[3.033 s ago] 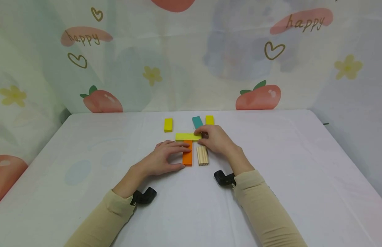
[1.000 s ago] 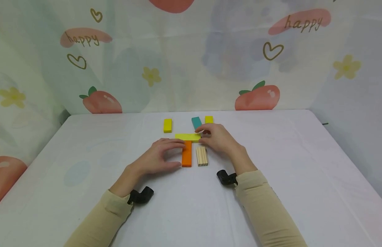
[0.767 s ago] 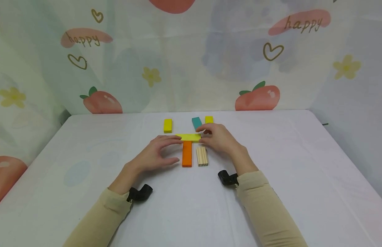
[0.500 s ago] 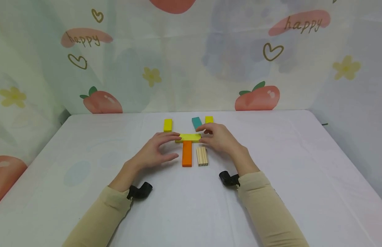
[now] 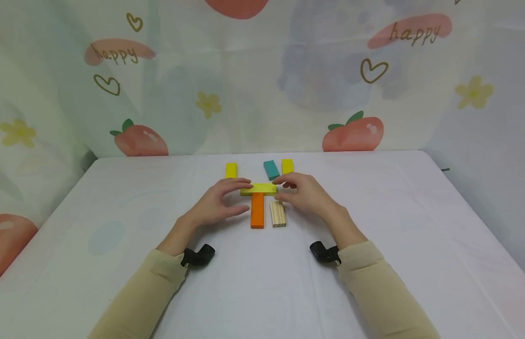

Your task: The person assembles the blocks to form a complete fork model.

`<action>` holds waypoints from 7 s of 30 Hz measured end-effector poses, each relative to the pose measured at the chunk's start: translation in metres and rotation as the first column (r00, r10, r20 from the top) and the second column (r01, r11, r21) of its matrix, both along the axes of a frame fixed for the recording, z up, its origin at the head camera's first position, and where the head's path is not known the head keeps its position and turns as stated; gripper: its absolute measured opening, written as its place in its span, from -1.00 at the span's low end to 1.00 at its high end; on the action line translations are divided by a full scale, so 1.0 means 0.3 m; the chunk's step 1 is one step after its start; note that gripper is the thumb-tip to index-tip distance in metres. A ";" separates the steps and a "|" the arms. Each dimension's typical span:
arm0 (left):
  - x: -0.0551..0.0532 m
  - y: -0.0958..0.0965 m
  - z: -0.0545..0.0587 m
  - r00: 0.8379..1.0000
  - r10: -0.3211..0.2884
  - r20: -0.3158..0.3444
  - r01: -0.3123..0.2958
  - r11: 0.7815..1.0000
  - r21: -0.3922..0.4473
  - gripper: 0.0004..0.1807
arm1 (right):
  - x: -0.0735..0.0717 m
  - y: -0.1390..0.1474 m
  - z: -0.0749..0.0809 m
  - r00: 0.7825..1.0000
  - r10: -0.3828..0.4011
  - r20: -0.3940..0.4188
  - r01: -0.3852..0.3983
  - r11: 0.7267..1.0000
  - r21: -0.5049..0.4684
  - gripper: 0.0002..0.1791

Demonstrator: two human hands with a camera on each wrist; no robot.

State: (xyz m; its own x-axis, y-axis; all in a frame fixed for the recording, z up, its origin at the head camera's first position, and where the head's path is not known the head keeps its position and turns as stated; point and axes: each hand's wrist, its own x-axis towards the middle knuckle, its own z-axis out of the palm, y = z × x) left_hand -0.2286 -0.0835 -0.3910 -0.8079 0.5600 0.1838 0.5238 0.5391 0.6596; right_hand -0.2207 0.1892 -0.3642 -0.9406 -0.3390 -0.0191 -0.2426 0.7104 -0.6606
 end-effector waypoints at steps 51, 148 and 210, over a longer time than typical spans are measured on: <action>-0.045 0.065 -0.018 0.997 -0.062 0.036 0.065 0.994 -0.086 -0.49 | 0.097 0.045 -0.032 0.965 0.251 -0.075 -0.248 0.967 0.053 -0.53; -0.041 0.061 -0.012 0.997 -0.059 0.041 0.062 0.994 -0.095 -0.50 | 0.212 -0.048 0.020 0.943 0.291 -0.159 -0.294 0.956 0.005 -0.53; -0.049 0.059 -0.012 0.998 -0.066 0.022 0.068 0.992 -0.104 -0.51 | 0.241 -0.085 0.000 0.907 0.393 -0.151 -0.387 0.920 0.065 -0.52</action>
State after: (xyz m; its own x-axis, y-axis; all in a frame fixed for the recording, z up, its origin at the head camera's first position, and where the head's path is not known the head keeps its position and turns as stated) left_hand -0.2433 -0.0658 -0.3946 -0.7704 0.6285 0.1072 0.5497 0.5696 0.6110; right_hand -0.1485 0.1637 -0.3642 -0.7251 -0.6811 0.1015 -0.6041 0.5584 -0.5685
